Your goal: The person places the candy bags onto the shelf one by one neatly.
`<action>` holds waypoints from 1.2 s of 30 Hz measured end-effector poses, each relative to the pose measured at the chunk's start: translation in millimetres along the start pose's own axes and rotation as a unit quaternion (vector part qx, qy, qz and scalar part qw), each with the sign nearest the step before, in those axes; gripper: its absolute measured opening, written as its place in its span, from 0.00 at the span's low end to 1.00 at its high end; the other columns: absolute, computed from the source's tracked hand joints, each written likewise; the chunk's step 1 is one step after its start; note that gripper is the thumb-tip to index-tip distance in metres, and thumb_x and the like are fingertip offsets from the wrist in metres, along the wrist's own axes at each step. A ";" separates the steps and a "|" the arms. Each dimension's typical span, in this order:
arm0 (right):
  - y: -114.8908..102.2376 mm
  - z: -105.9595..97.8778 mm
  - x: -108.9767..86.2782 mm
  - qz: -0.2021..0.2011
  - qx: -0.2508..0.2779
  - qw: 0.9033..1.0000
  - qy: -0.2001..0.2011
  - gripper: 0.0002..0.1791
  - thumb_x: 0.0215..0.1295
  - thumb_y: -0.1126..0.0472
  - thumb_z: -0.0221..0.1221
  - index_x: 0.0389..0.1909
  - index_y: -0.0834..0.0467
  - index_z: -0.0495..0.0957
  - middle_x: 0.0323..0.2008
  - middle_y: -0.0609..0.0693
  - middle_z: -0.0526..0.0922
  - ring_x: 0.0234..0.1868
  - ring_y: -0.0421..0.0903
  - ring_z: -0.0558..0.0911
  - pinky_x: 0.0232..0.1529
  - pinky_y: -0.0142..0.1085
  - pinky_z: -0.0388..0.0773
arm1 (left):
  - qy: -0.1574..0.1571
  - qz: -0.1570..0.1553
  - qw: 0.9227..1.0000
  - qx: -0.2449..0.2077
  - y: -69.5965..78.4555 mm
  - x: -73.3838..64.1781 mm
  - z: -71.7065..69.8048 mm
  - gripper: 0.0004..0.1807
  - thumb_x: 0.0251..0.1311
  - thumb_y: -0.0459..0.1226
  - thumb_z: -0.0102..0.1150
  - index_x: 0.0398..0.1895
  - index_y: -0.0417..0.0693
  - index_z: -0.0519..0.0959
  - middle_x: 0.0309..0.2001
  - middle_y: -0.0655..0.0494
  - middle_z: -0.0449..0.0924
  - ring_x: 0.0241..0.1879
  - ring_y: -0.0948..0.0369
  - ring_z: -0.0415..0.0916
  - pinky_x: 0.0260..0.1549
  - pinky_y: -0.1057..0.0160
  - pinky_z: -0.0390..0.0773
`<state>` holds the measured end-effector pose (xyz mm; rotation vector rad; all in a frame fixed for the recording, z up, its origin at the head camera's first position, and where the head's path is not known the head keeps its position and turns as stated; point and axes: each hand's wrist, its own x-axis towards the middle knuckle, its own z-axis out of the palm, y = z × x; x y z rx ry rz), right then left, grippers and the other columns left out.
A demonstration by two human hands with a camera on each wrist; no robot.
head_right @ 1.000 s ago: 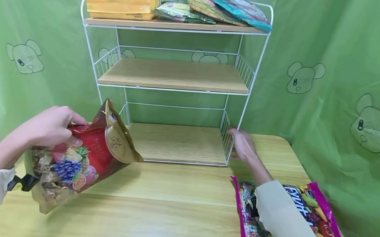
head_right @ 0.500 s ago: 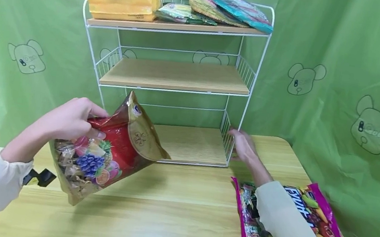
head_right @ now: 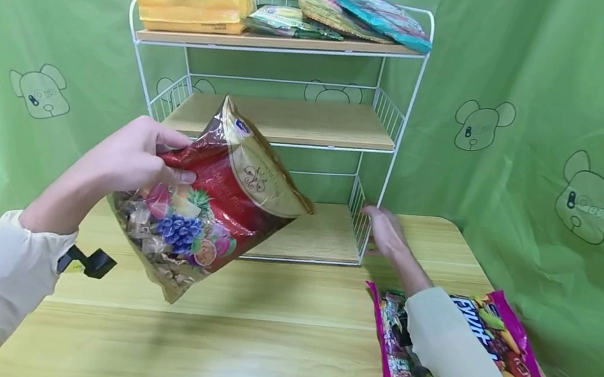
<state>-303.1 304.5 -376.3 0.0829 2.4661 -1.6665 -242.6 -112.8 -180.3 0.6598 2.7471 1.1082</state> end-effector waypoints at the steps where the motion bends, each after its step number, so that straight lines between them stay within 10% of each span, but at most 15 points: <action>1: 0.1 0.3 -0.2 0.000 0.000 1.000 -0.001 0.39 0.79 0.39 0.35 0.82 0.54 0.44 0.72 0.74 0.60 0.63 0.73 0.72 0.59 0.61 0.80 | 0.008 0.002 1.000 -0.005 2.6 1.2 -0.4 0.21 0.61 0.29 0.65 0.57 0.51 0.85 0.43 0.49 0.89 0.20 0.53 0.82 0.17 0.59 0.82; 13: 0.6 -0.1 1.5 -0.005 0.001 1.000 -0.001 0.39 0.79 0.39 0.34 0.82 0.55 0.43 0.73 0.75 0.58 0.66 0.75 0.69 0.60 0.62 0.79 | 0.117 -0.058 0.984 -0.123 18.5 17.5 -13.1 0.17 0.67 0.35 0.62 0.57 0.46 0.83 0.44 0.46 0.86 0.37 0.57 0.83 0.37 0.65 0.87; 27: 2.3 0.4 1.8 -0.002 -0.006 1.000 0.002 0.38 0.79 0.39 0.34 0.82 0.53 0.44 0.71 0.74 0.61 0.63 0.73 0.72 0.57 0.58 0.82 | 0.186 -0.120 0.902 -0.370 20.5 43.6 -21.2 0.24 0.67 0.31 0.59 0.67 0.43 0.76 0.38 0.53 0.84 0.31 0.61 0.85 0.33 0.66 0.89; 36: 1.8 -1.1 0.1 -0.005 -0.005 1.000 -0.005 0.39 0.79 0.38 0.33 0.82 0.54 0.43 0.73 0.74 0.59 0.65 0.74 0.71 0.60 0.61 0.80 | 0.218 -0.148 0.877 -0.403 11.2 62.3 -28.1 0.07 0.67 0.29 0.58 0.46 0.41 0.81 0.34 0.55 0.79 0.27 0.64 0.80 0.29 0.71 0.87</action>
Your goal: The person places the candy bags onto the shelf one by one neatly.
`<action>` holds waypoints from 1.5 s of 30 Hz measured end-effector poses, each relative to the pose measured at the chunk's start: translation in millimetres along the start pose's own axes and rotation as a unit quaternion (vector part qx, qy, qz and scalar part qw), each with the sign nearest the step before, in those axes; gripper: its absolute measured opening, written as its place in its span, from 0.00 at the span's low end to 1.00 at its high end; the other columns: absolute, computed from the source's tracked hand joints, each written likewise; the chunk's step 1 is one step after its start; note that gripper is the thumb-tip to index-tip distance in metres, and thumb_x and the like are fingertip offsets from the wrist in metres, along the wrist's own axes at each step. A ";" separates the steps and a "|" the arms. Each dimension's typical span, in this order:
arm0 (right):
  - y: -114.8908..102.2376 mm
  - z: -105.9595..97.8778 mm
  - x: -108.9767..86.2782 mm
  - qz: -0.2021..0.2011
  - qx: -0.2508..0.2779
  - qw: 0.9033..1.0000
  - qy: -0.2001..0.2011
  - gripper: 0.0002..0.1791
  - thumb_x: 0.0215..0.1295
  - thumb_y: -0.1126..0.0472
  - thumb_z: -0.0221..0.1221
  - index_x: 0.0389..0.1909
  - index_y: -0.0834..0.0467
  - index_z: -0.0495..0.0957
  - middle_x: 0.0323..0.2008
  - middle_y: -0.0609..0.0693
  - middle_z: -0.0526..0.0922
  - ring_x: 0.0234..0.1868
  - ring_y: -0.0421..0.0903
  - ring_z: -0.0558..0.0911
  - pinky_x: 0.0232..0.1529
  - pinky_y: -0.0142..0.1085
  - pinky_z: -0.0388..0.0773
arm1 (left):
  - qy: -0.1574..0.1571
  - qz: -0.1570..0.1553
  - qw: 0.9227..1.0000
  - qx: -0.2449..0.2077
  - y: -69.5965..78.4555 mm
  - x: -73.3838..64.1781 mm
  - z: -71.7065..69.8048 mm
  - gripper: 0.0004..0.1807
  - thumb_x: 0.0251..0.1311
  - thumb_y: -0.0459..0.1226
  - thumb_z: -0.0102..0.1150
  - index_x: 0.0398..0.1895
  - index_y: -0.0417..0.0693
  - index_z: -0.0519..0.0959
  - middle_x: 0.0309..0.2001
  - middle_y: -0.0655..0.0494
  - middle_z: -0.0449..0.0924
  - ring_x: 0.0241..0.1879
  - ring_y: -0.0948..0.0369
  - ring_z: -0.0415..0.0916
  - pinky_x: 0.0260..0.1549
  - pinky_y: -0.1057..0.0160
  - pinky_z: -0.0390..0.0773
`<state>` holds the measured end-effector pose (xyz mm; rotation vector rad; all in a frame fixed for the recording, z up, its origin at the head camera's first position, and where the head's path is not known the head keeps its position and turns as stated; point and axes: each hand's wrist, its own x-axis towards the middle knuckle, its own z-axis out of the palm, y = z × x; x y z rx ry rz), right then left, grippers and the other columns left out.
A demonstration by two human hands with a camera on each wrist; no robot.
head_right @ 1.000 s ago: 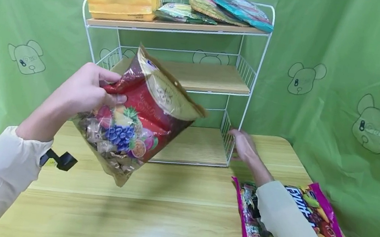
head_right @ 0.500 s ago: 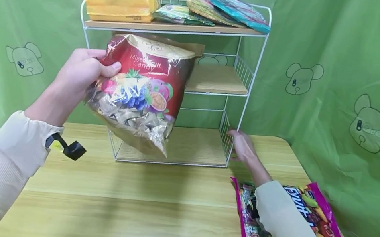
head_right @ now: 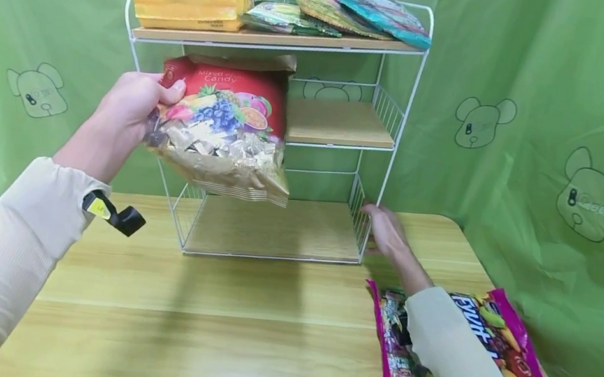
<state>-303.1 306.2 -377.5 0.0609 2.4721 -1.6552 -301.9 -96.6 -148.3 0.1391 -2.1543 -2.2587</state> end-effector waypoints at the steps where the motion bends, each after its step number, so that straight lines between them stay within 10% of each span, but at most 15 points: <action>1: -0.5 -0.6 -0.4 -0.001 0.001 1.000 -0.001 0.38 0.79 0.39 0.33 0.82 0.54 0.43 0.73 0.75 0.58 0.65 0.75 0.71 0.60 0.61 0.79 | 0.001 -0.003 1.000 -0.001 1.2 1.9 0.4 0.03 0.67 0.29 0.58 0.41 0.42 0.80 0.34 0.54 0.79 0.26 0.64 0.80 0.28 0.70 0.87; 16: -4.3 1.6 2.5 -0.003 0.006 1.000 -0.004 0.37 0.79 0.40 0.34 0.82 0.52 0.43 0.73 0.74 0.58 0.66 0.75 0.69 0.61 0.62 0.79 | 0.015 -0.060 0.994 -0.090 24.4 29.7 4.0 0.05 0.68 0.31 0.58 0.40 0.44 0.72 0.28 0.54 0.81 0.20 0.60 0.83 0.23 0.65 0.88; 27: -2.2 1.9 0.4 -0.003 0.007 1.000 -0.006 0.37 0.79 0.40 0.32 0.82 0.52 0.42 0.74 0.73 0.56 0.66 0.75 0.70 0.61 0.63 0.78 | 0.020 -0.046 0.998 -0.023 29.4 42.2 8.6 0.01 0.70 0.34 0.56 0.39 0.47 0.76 0.22 0.60 0.77 0.12 0.66 0.61 0.09 0.71 0.61; 34: -1.2 1.8 0.2 -0.004 0.006 1.000 -0.004 0.37 0.79 0.40 0.32 0.82 0.53 0.43 0.74 0.73 0.57 0.65 0.75 0.70 0.59 0.62 0.80 | -0.030 -0.017 0.996 0.085 19.3 41.0 3.2 0.07 0.73 0.36 0.53 0.48 0.44 0.72 0.30 0.57 0.80 0.18 0.66 0.74 0.13 0.72 0.71; 39: -0.2 0.9 0.4 -0.006 0.003 1.000 -0.003 0.37 0.79 0.40 0.32 0.82 0.53 0.43 0.74 0.73 0.58 0.65 0.75 0.70 0.59 0.62 0.80 | -0.027 0.057 0.970 0.236 8.1 42.0 3.8 0.23 0.75 0.39 0.47 0.69 0.52 0.56 0.62 0.49 0.71 0.51 0.63 0.76 0.49 0.71 0.79; 42: 0.1 0.9 -0.2 -0.003 0.003 1.000 -0.004 0.37 0.79 0.40 0.31 0.82 0.53 0.43 0.74 0.73 0.58 0.66 0.75 0.70 0.60 0.62 0.79 | -0.026 0.093 0.939 0.330 0.8 41.8 2.1 0.32 0.75 0.42 0.44 0.77 0.52 0.45 0.75 0.47 0.59 0.71 0.58 0.59 0.75 0.65 0.59; 45: -0.1 1.4 -0.2 0.000 0.008 1.000 -0.006 0.37 0.80 0.40 0.32 0.82 0.53 0.43 0.74 0.73 0.57 0.66 0.75 0.69 0.61 0.62 0.78 | -0.037 0.114 0.919 0.375 -6.8 41.8 -1.8 0.32 0.76 0.43 0.42 0.79 0.50 0.48 0.76 0.44 0.60 0.73 0.52 0.59 0.78 0.56 0.57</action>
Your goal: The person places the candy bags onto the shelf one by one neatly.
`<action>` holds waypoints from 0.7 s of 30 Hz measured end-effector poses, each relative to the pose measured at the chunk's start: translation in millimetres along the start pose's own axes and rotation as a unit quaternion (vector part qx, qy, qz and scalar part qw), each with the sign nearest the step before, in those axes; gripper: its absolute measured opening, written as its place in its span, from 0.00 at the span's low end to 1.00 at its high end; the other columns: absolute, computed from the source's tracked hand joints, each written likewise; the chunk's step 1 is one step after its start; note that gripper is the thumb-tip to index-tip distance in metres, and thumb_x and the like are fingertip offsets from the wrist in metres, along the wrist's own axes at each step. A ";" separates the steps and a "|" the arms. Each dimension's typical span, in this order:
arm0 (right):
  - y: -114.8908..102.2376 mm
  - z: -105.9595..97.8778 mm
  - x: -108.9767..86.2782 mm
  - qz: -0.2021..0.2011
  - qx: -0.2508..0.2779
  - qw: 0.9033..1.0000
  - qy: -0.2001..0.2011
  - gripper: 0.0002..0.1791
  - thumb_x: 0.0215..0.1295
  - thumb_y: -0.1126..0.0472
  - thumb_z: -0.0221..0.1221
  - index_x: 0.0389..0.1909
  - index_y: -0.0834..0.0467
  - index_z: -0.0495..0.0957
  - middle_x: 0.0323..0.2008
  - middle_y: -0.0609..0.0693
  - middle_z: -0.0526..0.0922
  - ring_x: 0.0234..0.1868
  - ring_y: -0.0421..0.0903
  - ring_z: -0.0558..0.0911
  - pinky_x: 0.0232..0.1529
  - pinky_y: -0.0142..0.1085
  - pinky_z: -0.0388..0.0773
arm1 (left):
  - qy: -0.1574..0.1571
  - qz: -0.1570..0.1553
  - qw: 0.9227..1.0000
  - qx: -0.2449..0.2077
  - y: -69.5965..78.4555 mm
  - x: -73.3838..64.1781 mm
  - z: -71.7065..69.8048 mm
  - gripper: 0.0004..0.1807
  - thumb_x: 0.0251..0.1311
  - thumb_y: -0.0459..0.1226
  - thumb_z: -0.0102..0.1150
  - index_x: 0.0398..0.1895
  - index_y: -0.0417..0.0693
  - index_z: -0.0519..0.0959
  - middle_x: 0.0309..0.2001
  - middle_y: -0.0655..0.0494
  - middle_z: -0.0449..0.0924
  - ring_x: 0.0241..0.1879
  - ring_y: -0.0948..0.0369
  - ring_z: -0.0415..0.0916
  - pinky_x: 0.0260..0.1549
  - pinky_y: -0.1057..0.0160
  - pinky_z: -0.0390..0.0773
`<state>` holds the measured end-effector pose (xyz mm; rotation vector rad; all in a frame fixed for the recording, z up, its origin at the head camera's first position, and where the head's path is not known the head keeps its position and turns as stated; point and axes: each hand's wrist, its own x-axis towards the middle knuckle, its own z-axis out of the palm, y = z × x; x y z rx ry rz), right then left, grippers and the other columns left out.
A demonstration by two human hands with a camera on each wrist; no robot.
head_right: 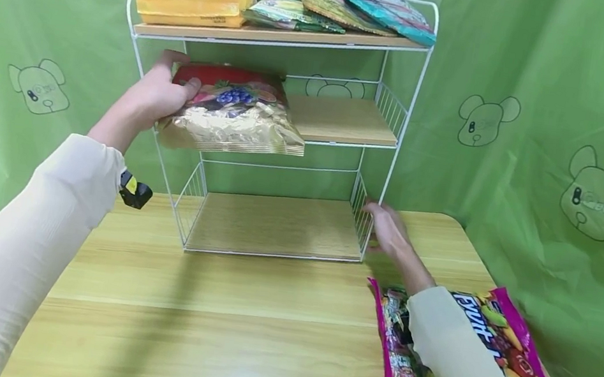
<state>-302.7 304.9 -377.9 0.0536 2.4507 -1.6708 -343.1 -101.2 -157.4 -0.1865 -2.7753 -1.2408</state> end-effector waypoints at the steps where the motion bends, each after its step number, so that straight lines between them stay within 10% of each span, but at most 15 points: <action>1: 0.1 0.1 0.0 0.000 0.002 1.000 0.000 0.37 0.80 0.40 0.32 0.82 0.53 0.43 0.74 0.73 0.57 0.66 0.75 0.69 0.61 0.62 0.78 | -0.001 0.007 1.000 0.013 -1.9 -0.4 0.6 0.32 0.76 0.44 0.41 0.79 0.50 0.49 0.76 0.43 0.60 0.73 0.51 0.59 0.78 0.55 0.57; 13: 1.9 2.6 1.2 0.002 0.006 1.000 0.000 0.37 0.80 0.40 0.32 0.82 0.52 0.43 0.75 0.73 0.56 0.66 0.75 0.70 0.61 0.62 0.78 | -0.058 -0.005 0.996 0.065 -4.7 -1.1 0.4 0.35 0.77 0.49 0.36 0.83 0.57 0.45 0.80 0.43 0.50 0.78 0.46 0.51 0.80 0.46 0.52; 17: 2.3 2.7 2.2 0.002 0.006 1.000 0.002 0.36 0.79 0.40 0.33 0.82 0.50 0.43 0.74 0.73 0.57 0.65 0.75 0.70 0.60 0.62 0.79 | -0.044 0.009 0.999 0.025 -4.0 -3.0 -0.2 0.34 0.77 0.48 0.37 0.83 0.57 0.47 0.80 0.43 0.52 0.77 0.48 0.52 0.80 0.50 0.51; 21: 2.2 1.2 2.7 0.002 0.006 1.000 0.006 0.36 0.79 0.41 0.33 0.82 0.49 0.43 0.74 0.72 0.57 0.65 0.74 0.70 0.60 0.62 0.79 | -0.010 0.038 0.995 0.092 1.4 -7.0 1.1 0.30 0.77 0.48 0.37 0.78 0.50 0.60 0.75 0.44 0.63 0.75 0.46 0.59 0.78 0.48 0.58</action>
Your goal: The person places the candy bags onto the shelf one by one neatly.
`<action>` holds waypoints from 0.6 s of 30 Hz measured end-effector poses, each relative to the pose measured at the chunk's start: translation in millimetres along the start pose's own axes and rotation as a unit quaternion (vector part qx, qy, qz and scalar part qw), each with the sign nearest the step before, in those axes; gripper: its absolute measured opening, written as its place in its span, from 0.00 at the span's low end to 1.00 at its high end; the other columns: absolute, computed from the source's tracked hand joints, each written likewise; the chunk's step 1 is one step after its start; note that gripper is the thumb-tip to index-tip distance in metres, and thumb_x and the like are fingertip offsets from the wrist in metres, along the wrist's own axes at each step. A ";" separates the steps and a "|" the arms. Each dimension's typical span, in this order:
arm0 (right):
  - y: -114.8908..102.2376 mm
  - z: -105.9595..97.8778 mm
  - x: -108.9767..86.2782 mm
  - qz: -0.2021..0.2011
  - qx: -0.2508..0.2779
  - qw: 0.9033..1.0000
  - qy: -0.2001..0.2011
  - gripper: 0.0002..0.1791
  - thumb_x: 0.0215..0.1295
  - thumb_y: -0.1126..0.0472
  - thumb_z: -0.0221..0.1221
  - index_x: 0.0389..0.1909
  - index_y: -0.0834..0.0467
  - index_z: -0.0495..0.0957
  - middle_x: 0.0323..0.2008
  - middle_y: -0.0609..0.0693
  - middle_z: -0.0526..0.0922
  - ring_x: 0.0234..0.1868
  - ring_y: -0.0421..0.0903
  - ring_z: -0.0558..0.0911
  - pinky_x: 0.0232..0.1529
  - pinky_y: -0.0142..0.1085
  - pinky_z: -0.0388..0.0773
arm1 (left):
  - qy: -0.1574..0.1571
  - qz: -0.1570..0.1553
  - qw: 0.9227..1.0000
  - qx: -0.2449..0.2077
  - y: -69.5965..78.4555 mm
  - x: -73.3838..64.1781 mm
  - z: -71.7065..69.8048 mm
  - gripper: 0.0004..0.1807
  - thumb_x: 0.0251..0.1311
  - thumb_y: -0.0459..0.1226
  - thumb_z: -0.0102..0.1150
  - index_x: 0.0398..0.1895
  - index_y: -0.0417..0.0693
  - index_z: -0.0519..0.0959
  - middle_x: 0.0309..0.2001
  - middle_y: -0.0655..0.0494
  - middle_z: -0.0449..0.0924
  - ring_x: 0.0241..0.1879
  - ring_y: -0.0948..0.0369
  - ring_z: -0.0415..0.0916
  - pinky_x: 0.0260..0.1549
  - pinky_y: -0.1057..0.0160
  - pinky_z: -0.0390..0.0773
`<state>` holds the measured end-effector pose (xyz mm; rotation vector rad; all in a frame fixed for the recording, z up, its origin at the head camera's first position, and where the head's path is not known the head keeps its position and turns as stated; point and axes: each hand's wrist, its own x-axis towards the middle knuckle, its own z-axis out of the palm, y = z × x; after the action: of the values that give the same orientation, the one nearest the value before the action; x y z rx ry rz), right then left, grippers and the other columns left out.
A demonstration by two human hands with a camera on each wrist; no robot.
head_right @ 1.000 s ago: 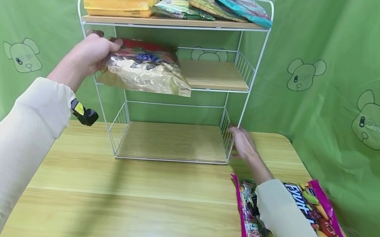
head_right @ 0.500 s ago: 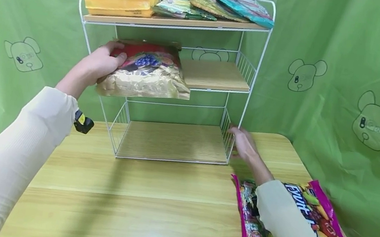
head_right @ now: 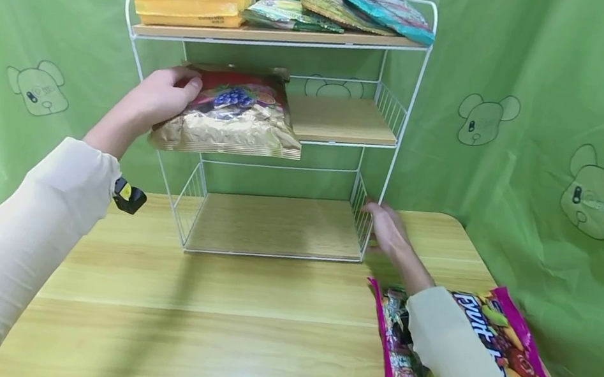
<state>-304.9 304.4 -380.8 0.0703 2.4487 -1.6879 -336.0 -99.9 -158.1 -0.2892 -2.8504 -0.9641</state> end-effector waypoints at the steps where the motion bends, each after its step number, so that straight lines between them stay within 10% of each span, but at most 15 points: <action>1: -0.3 -0.1 -0.2 -0.001 -0.001 1.000 0.000 0.36 0.79 0.41 0.32 0.82 0.49 0.43 0.75 0.72 0.57 0.65 0.75 0.70 0.60 0.62 0.79 | 0.010 0.006 1.000 0.027 1.6 -1.2 0.3 0.28 0.77 0.48 0.36 0.75 0.50 0.65 0.73 0.44 0.67 0.73 0.44 0.61 0.76 0.47 0.60; 6: -1.4 -0.1 -0.9 -0.003 -0.003 1.000 -0.001 0.36 0.80 0.41 0.32 0.82 0.51 0.43 0.75 0.72 0.56 0.65 0.75 0.70 0.60 0.62 0.79 | 0.030 0.028 0.994 0.102 10.6 -8.6 0.3 0.27 0.78 0.48 0.33 0.66 0.47 0.74 0.65 0.46 0.76 0.68 0.39 0.66 0.71 0.42 0.65; 13: -2.1 -1.5 -1.4 -0.007 -0.013 1.000 -0.001 0.37 0.80 0.40 0.31 0.82 0.51 0.43 0.74 0.73 0.58 0.65 0.74 0.71 0.60 0.62 0.79 | -0.017 0.041 0.990 0.135 27.9 -23.8 3.2 0.32 0.79 0.54 0.31 0.76 0.46 0.63 0.71 0.43 0.70 0.72 0.39 0.63 0.73 0.40 0.64; 18: -2.1 -0.8 -0.8 -0.009 -0.012 1.000 -0.003 0.36 0.80 0.41 0.31 0.82 0.52 0.42 0.74 0.73 0.58 0.65 0.74 0.71 0.60 0.62 0.79 | -0.029 0.024 0.985 0.171 41.5 -37.9 14.8 0.35 0.77 0.60 0.27 0.81 0.58 0.54 0.80 0.31 0.41 0.79 0.34 0.36 0.77 0.31 0.36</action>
<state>-304.4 304.5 -378.5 0.0411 2.4712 -1.6630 -290.8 -64.0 -151.9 -0.3512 -2.9776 -0.4514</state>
